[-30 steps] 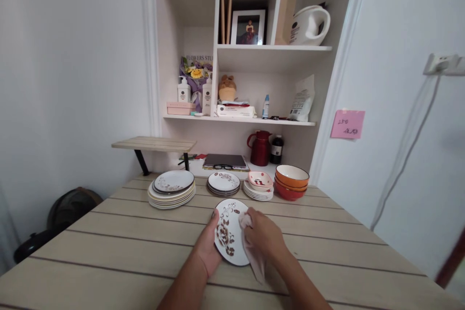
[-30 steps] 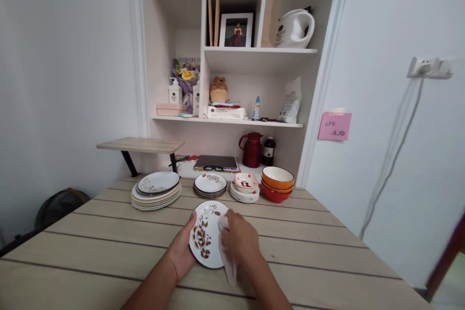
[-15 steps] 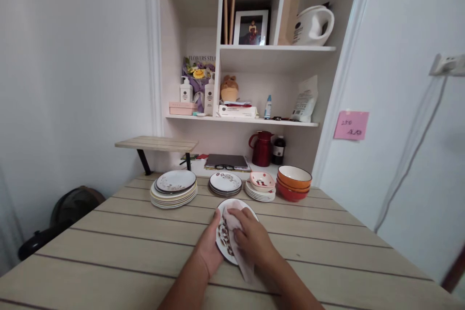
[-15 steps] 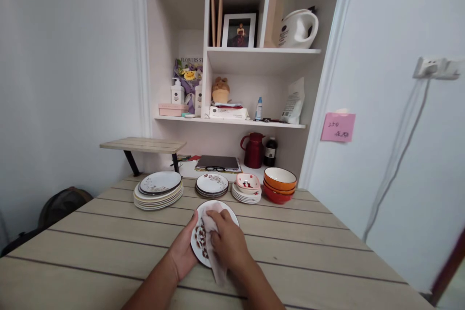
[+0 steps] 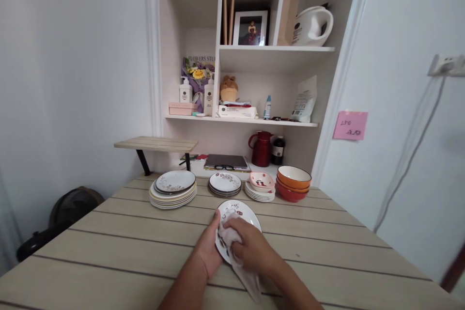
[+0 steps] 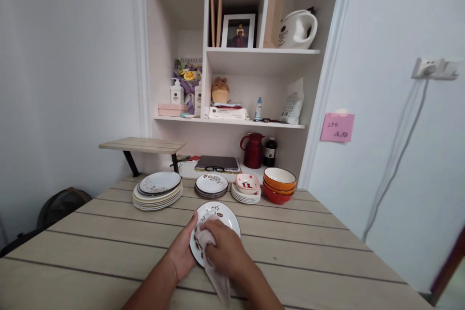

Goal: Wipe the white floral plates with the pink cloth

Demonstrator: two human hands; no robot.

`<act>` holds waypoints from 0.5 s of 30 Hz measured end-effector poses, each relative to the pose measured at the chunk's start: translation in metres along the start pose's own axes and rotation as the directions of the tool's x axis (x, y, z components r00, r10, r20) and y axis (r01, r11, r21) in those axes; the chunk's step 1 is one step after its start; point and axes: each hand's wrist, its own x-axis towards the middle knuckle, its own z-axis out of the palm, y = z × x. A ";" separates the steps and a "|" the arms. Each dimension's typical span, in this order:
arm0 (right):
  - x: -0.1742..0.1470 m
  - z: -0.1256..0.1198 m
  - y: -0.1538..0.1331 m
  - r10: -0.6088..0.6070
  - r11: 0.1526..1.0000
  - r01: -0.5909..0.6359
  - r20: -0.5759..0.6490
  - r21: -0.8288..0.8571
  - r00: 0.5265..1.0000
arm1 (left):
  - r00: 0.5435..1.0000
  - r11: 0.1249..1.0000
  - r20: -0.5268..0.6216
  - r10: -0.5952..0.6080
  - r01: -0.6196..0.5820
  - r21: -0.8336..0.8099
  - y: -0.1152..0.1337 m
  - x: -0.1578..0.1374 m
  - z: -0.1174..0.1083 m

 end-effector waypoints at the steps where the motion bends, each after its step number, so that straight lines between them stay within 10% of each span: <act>1: 0.002 0.004 0.000 0.001 1.000 -0.001 -0.026 -0.006 1.000 | 1.000 1.000 -0.012 0.000 0.000 0.003 0.000 0.000 0.000; 10: 0.007 -0.006 0.021 0.218 0.954 -0.264 -0.273 -0.143 0.937 | 1.000 1.000 -0.003 0.000 0.000 0.017 -0.002 -0.001 0.001; 15: 0.002 -0.021 0.021 0.239 0.954 -0.255 -0.110 -0.157 0.965 | 0.999 1.000 0.021 -0.024 0.023 0.018 -0.002 -0.002 0.002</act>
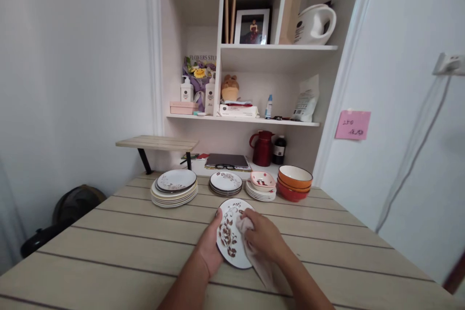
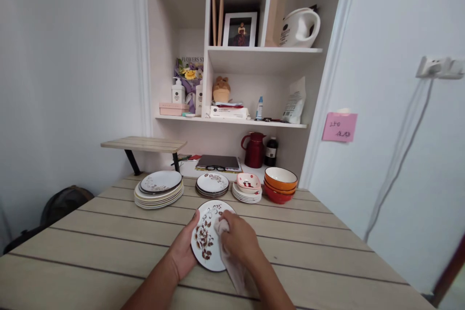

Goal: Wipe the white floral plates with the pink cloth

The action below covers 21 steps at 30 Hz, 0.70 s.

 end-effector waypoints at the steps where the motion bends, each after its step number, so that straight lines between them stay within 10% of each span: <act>1: -0.001 -0.001 -0.002 -0.033 0.999 0.032 0.046 0.021 0.998 | 1.000 1.000 0.004 0.002 -0.002 -0.004 0.000 0.000 0.000; 8: -0.005 0.013 -0.019 -0.243 0.952 0.233 0.028 0.198 0.970 | 1.000 1.000 -0.003 0.005 -0.005 -0.017 0.002 -0.001 0.000; 15: 0.003 0.022 -0.008 -0.031 0.996 0.045 -0.178 0.074 0.984 | 1.000 1.000 -0.014 0.023 -0.023 -0.017 0.000 0.000 0.002; 21: 0.001 0.004 0.003 0.113 0.988 -0.124 -0.119 -0.095 0.987 | 1.000 1.000 -0.003 0.008 -0.008 -0.022 0.000 -0.001 0.002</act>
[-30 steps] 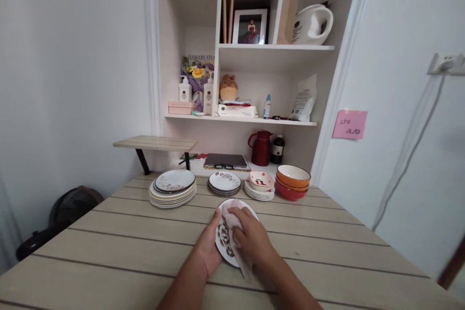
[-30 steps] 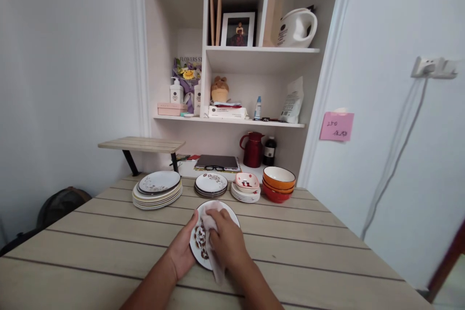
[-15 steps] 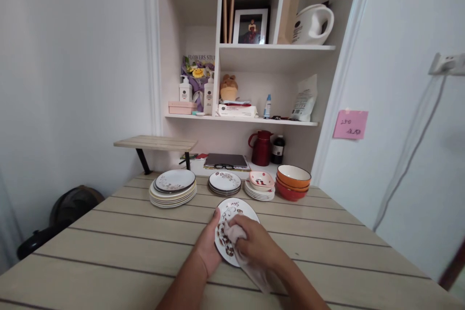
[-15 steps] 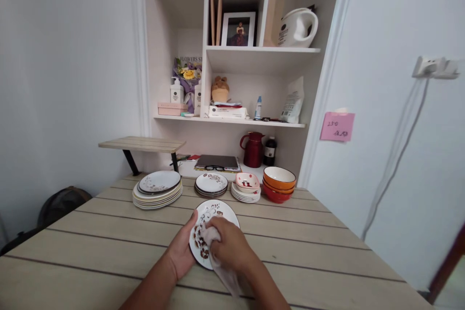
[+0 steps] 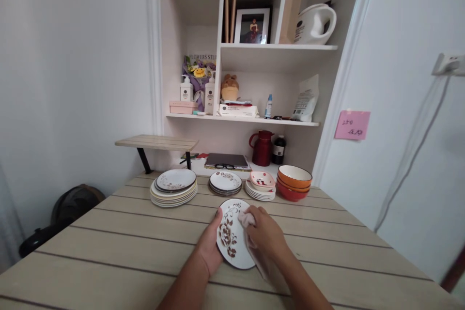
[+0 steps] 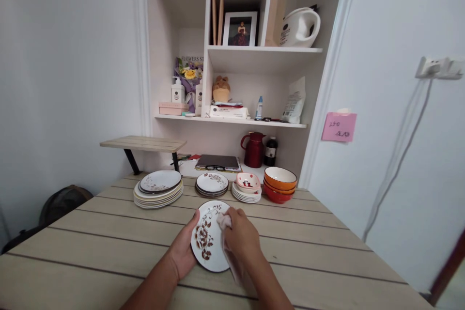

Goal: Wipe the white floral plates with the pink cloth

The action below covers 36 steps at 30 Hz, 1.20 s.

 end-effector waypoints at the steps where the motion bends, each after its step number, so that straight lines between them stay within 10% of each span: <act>1: 0.000 -0.002 0.000 -0.006 1.000 0.006 0.036 0.000 0.999 | 1.000 1.000 -0.004 -0.002 0.002 0.001 0.000 0.000 0.000; 7: -0.009 -0.006 -0.012 -0.194 0.976 0.166 0.217 0.142 0.957 | 1.000 1.000 -0.015 -0.010 0.010 0.014 0.002 -0.002 0.001; 12: -0.014 0.006 -0.026 -0.367 0.893 0.315 0.117 0.321 0.923 | 1.000 1.000 -0.028 0.005 -0.005 -0.007 0.004 -0.001 0.001; 25: 0.001 0.001 -0.002 -0.057 0.996 0.053 0.055 0.074 0.997 | 1.000 1.000 -0.021 -0.009 0.009 -0.001 0.001 0.000 0.000; 30: -0.006 -0.007 -0.005 -0.190 0.980 0.169 0.220 0.109 0.957 | 0.999 0.999 -0.051 -0.013 0.015 0.036 0.001 -0.001 0.002; 36: -0.010 0.007 -0.020 -0.289 0.928 0.253 0.104 0.273 0.952 | 0.996 0.999 -0.090 -0.004 0.007 0.039 0.002 0.001 -0.001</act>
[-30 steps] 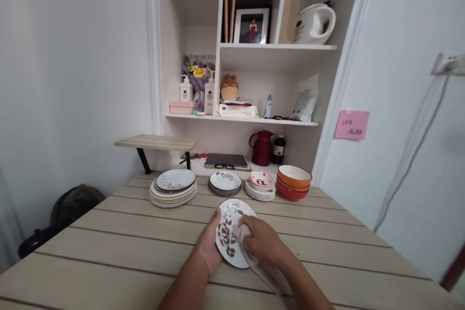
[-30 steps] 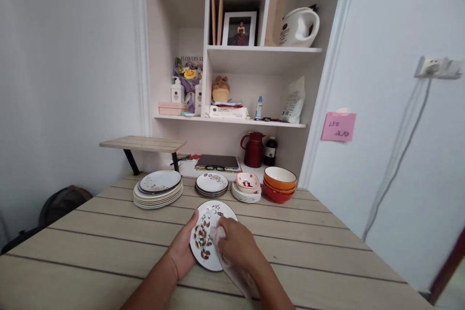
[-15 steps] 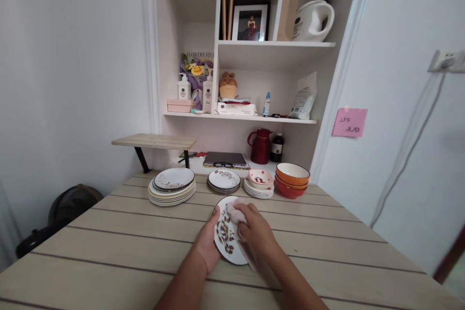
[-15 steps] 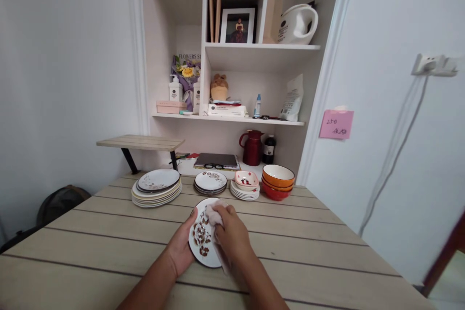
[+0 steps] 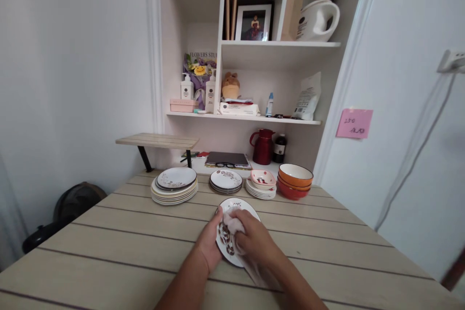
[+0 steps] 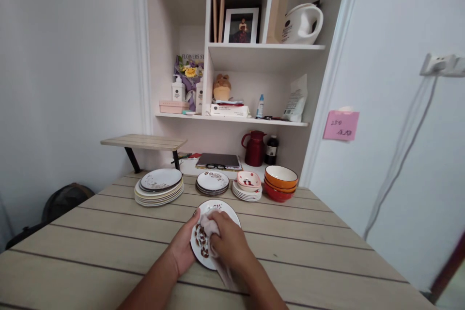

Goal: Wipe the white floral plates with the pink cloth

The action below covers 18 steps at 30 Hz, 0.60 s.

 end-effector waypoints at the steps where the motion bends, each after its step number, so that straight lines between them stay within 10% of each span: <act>1: 0.001 0.003 0.000 -0.013 1.000 0.013 -0.019 0.005 1.000 | 1.000 1.000 -0.001 0.004 -0.004 -0.001 0.000 0.000 0.000; 9: 0.007 0.000 0.015 0.148 0.972 -0.177 -0.188 -0.151 0.971 | 1.000 1.000 0.009 0.018 -0.018 0.005 -0.002 -0.001 0.003; 18: 0.000 -0.020 0.014 0.139 0.980 -0.130 0.051 -0.149 0.989 | 0.999 0.999 0.016 -0.040 0.039 0.011 -0.003 -0.001 0.002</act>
